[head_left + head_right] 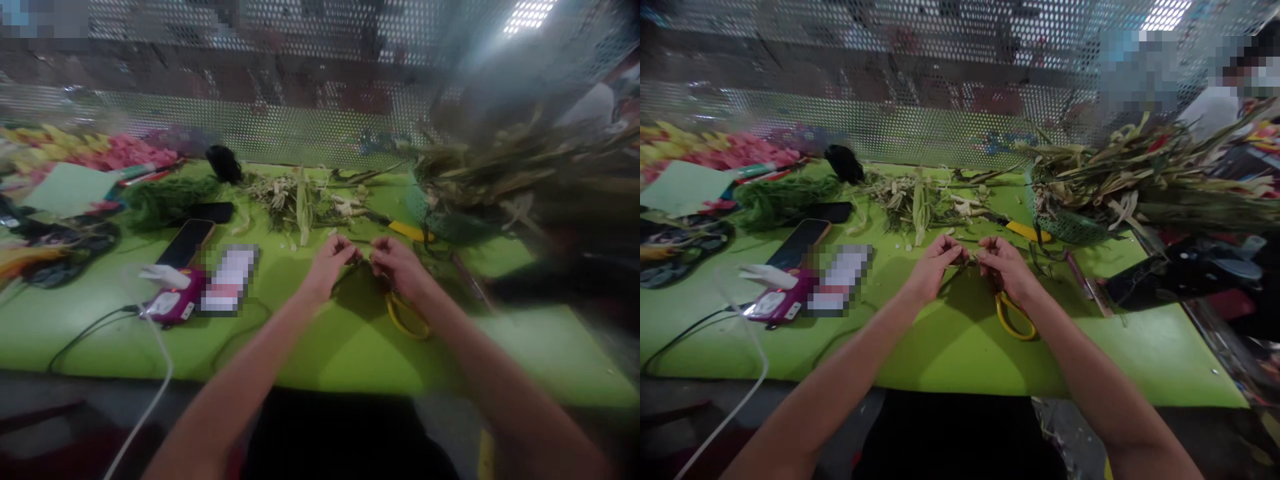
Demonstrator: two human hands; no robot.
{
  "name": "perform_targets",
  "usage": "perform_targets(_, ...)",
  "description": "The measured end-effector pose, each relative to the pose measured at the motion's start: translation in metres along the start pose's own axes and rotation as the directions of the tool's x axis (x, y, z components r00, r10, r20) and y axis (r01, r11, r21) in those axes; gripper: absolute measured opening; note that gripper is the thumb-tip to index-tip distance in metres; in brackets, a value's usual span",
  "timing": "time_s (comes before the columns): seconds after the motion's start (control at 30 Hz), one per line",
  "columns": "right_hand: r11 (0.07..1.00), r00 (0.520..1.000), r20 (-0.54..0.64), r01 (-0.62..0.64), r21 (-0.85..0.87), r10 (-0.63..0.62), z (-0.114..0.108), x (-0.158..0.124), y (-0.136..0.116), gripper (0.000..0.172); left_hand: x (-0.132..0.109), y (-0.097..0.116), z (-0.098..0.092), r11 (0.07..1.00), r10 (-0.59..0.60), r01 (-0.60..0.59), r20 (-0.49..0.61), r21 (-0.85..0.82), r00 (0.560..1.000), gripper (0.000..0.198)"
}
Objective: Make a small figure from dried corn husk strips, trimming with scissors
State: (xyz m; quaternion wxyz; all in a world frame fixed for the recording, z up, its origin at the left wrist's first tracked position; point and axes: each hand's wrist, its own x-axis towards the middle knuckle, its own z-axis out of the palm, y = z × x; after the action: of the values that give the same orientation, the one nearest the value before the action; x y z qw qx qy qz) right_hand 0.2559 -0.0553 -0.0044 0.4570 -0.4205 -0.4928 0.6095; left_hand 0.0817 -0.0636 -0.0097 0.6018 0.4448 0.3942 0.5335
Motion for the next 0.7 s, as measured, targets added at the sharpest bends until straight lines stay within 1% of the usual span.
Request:
perform_targets(0.07, 0.998, 1.000, -0.018, -0.011, -0.068, 0.010, 0.0013, 0.0001, 0.0011, 0.045, -0.0005, 0.0011, 0.0024, 1.000, -0.013, 0.013, -0.001, -0.010, 1.000, 0.009)
perform_targets(0.1, 0.993, 0.999, -0.018, -0.032, -0.116, 0.030, 0.0026, -0.0006, 0.0006, 0.046, -0.0005, 0.0010, 0.0036, 1.000, -0.013, 0.013, 0.002, -0.013, 1.000, 0.009)
perform_targets(0.17, 0.973, 0.996, -0.007, -0.088, -0.215, 0.089, 0.0055, -0.0028, -0.0015, 0.041, -0.0001, 0.0000, 0.0049, 1.000, 0.001, -0.001, 0.005, -0.010, 1.000, 0.009)
perform_targets(0.23, 0.954, 0.992, -0.007, -0.124, -0.272, 0.126, 0.0072, -0.0047, -0.0034, 0.038, -0.0002, -0.0010, 0.0047, 1.000, 0.015, -0.015, -0.005, 0.005, 1.000, 0.009)
perform_targets(0.27, 0.953, 0.993, -0.019, -0.116, -0.281, 0.115, 0.0072, -0.0052, -0.0038, 0.038, -0.0006, -0.0010, 0.0041, 1.000, 0.012, -0.012, -0.013, 0.010, 1.000, 0.009)
perform_targets(0.33, 0.960, 0.997, -0.052, -0.066, -0.274, 0.054, 0.0056, -0.0048, -0.0035, 0.038, -0.0020, -0.0003, 0.0025, 1.000, -0.024, 0.024, -0.020, 0.009, 1.000, 0.013)
perform_targets(0.43, 0.962, 0.993, -0.103, 0.026, -0.271, -0.055, 0.0017, -0.0024, -0.0017, 0.036, -0.0035, 0.0004, 0.0008, 0.994, -0.093, 0.091, 0.031, 0.053, 0.995, 0.025)
perform_targets(0.5, 0.956, 0.988, -0.117, 0.060, -0.286, -0.097, 0.0000, -0.0008, -0.0009, 0.034, -0.0028, -0.0008, 0.0003, 0.983, -0.074, 0.063, 0.060, 0.173, 0.995, 0.026)
perform_targets(0.6, 0.946, 0.987, -0.108, 0.081, -0.314, -0.121, -0.0003, 0.0005, -0.0010, 0.031, -0.0002, -0.0041, -0.0003, 0.931, -0.019, -0.003, 0.056, 0.364, 0.998, 0.020)
perform_targets(0.63, 0.942, 0.987, -0.100, 0.086, -0.325, -0.125, 0.0001, 0.0005, -0.0015, 0.030, 0.0005, -0.0053, -0.0005, 0.918, -0.015, -0.008, 0.054, 0.397, 0.998, 0.018)
perform_targets(0.7, 0.929, 0.987, -0.084, 0.101, -0.357, -0.140, 0.0013, -0.0004, -0.0026, 0.026, 0.0007, -0.0080, -0.0013, 0.912, -0.026, 0.002, 0.052, 0.411, 0.998, 0.017)
